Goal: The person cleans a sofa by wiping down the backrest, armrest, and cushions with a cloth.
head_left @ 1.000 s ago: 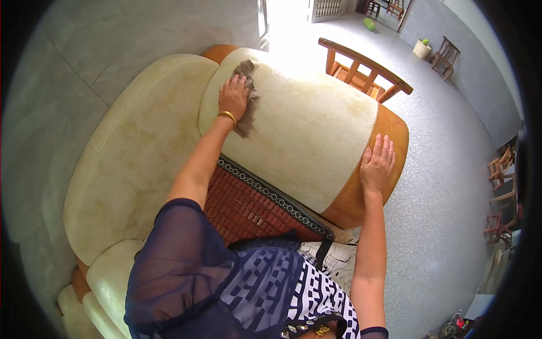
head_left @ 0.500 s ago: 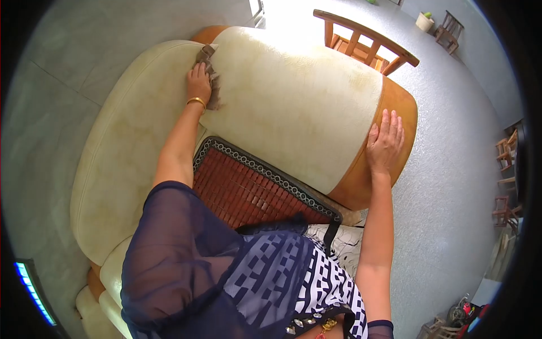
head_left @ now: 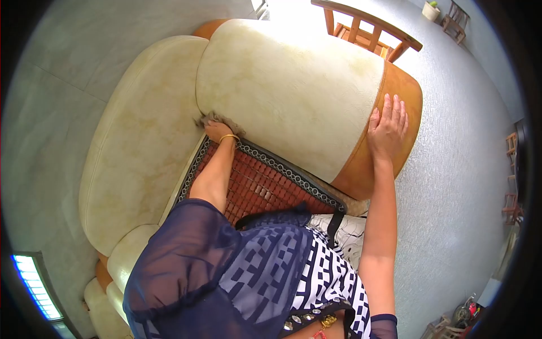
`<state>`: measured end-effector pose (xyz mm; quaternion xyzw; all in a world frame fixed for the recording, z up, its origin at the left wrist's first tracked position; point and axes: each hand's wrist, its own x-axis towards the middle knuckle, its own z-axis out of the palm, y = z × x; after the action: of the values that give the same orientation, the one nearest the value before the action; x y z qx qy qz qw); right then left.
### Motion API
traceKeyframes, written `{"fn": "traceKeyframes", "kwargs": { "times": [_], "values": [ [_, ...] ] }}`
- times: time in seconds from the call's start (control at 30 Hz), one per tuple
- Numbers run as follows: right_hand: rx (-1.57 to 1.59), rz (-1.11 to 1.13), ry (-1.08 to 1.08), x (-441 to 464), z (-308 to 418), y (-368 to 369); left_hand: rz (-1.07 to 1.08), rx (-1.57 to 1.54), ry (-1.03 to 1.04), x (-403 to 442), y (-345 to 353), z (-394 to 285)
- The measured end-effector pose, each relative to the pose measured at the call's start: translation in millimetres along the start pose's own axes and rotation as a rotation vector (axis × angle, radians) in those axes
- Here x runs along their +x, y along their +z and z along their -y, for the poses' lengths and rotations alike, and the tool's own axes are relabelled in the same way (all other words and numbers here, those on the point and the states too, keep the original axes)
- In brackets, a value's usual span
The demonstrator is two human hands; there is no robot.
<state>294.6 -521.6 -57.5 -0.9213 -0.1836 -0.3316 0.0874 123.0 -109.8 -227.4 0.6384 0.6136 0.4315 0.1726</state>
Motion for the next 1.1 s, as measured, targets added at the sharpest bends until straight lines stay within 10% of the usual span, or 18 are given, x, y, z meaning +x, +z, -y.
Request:
{"fn": "traceKeyframes", "kwargs": {
  "times": [0.03,0.3,0.63,1.1],
  "values": [
    [-0.006,-0.007,-0.001,0.5,-0.1,0.2,0.122,-0.008,-0.341,-12.3,-8.6,-10.5],
    [-0.027,-0.035,-0.005,1.4,2.4,1.4,0.199,0.025,-0.446,-93.0,-47.6,-55.1],
    [0.026,-0.015,-0.028,-1.1,-5.8,6.5,0.319,-0.234,0.312,-197.3,-90.9,-55.8],
    [0.024,-0.025,-0.038,-0.3,-4.1,5.2,0.002,0.033,0.587,63.8,-4.7,-49.3]
  ]
}}
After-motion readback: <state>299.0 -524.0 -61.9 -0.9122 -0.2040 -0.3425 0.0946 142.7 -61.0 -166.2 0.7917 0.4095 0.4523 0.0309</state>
